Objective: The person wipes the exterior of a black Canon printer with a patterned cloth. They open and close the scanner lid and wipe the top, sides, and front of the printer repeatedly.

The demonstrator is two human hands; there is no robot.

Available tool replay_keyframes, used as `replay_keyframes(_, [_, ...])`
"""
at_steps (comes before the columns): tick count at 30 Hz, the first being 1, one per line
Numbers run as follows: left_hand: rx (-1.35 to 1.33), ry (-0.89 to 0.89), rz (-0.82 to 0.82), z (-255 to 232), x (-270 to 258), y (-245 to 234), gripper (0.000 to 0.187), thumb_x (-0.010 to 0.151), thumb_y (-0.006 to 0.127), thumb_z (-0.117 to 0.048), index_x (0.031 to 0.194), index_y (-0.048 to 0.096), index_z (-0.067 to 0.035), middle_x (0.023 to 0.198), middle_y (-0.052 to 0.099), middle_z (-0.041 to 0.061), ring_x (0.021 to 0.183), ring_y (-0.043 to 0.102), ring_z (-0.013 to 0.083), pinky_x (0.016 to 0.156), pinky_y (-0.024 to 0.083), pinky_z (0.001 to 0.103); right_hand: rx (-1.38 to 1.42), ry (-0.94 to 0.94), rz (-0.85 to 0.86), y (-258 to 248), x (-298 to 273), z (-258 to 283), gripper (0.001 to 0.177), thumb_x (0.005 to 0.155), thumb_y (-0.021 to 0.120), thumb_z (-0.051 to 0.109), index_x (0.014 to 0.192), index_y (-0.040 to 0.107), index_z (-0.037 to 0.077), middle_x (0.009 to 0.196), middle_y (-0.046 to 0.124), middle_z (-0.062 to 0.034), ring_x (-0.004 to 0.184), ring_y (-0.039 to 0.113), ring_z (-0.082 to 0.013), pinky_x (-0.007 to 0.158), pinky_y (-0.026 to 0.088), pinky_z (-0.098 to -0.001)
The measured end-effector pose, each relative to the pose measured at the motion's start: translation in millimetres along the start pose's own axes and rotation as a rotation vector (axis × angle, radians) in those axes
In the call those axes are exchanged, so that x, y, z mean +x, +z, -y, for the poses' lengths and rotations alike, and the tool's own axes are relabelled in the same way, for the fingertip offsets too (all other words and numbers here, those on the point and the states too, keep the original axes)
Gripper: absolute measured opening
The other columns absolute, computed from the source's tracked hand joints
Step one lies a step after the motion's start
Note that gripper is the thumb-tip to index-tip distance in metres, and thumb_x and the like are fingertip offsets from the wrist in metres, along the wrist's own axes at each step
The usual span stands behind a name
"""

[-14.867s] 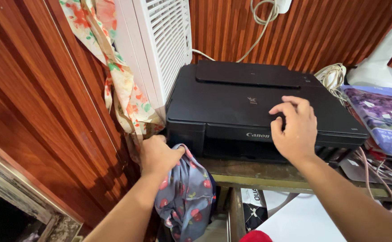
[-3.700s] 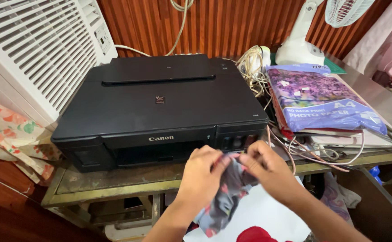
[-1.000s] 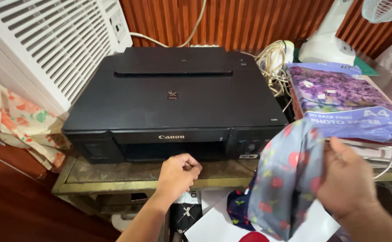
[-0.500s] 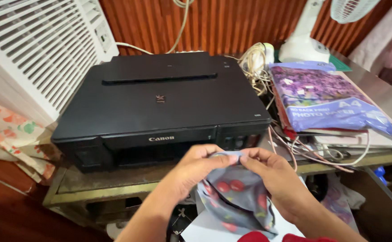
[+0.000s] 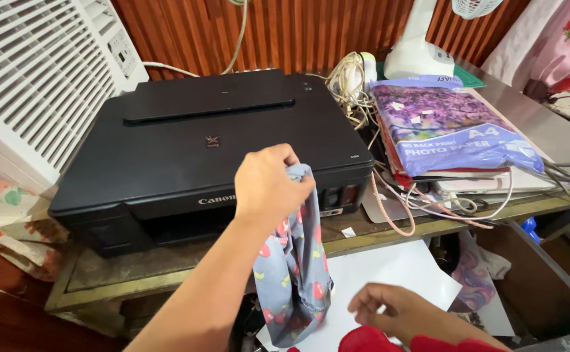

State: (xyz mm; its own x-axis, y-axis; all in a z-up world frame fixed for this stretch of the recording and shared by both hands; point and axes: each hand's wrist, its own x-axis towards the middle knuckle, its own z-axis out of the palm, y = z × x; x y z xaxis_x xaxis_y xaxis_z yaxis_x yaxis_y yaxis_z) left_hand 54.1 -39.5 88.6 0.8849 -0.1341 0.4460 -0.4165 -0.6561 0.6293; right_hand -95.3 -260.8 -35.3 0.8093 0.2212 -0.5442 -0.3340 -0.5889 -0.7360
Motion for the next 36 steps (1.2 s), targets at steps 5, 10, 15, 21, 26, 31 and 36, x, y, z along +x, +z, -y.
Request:
replay_keyframes(5, [0.044,-0.128,0.073,0,14,-2,0.023,0.062,0.086,-0.029,0.07,0.074,-0.011,0.07,0.074,0.008,0.069,0.073,0.0255,0.069,0.058,0.037,-0.174,0.207,-0.044,-43,8,-97,0.027,0.094,0.068,0.033,0.115,0.076,0.02,0.105,0.081,0.0038,0.092,0.077,-0.0108,0.076,0.062,-0.0259])
replay_keyframes(10, [0.074,-0.11,0.122,-12,21,12,0.026,0.061,0.086,-0.032,0.072,0.075,-0.011,0.072,0.074,0.007,0.072,0.074,0.0245,0.072,0.059,0.037,0.168,0.483,-0.577,-146,36,-241,0.022,0.092,0.071,0.021,0.093,0.077,0.0,0.079,0.078,-0.0163,0.063,0.069,-0.0251,0.05,0.05,-0.0363])
replay_keyframes(15, [0.074,-0.019,0.115,-21,23,30,0.025,0.063,0.083,-0.032,0.076,0.075,-0.012,0.074,0.074,0.008,0.074,0.073,0.0276,0.072,0.059,0.038,0.234,0.556,-0.532,-176,78,-320,0.028,0.085,0.078,0.02,0.076,0.077,-0.007,0.069,0.073,-0.0228,0.057,0.066,-0.0327,0.047,0.05,-0.042])
replay_keyframes(21, [0.128,0.151,0.07,-15,23,32,0.022,0.066,0.08,-0.027,0.077,0.071,-0.01,0.074,0.072,0.009,0.074,0.071,0.031,0.068,0.057,0.042,-0.217,0.631,-0.658,-159,107,-321,0.054,0.074,0.082,0.054,0.088,0.087,0.002,0.088,0.081,-0.0164,0.081,0.077,-0.0272,0.078,0.061,-0.0393])
replay_keyframes(26, [0.095,0.058,0.122,-7,22,27,0.019,0.067,0.077,-0.026,0.075,0.069,-0.011,0.071,0.072,0.008,0.071,0.072,0.03,0.068,0.058,0.04,-0.435,0.537,-0.544,-163,102,-327,0.046,0.076,0.076,0.047,0.08,0.087,0.003,0.079,0.083,-0.0157,0.072,0.078,-0.0258,0.071,0.06,-0.0393])
replay_keyframes(31, [0.095,0.214,0.121,-15,25,42,0.017,0.069,0.076,-0.025,0.078,0.07,-0.013,0.073,0.072,0.01,0.073,0.071,0.0327,0.067,0.057,0.043,-0.317,0.653,-0.39,-156,70,-309,0.046,0.084,0.076,0.04,0.072,0.082,-0.004,0.068,0.077,-0.0185,0.057,0.073,-0.0302,0.057,0.062,-0.0416])
replay_keyframes(36, [0.122,0.41,0.202,-31,46,62,0.022,0.063,0.079,-0.021,0.081,0.071,-0.011,0.078,0.073,0.012,0.079,0.071,0.0347,0.07,0.057,0.044,-0.526,0.354,-0.242,-96,48,-219,0.032,0.085,0.074,0.036,0.083,0.078,0.004,0.079,0.077,-0.0124,0.072,0.075,-0.0266,0.068,0.06,-0.0386])
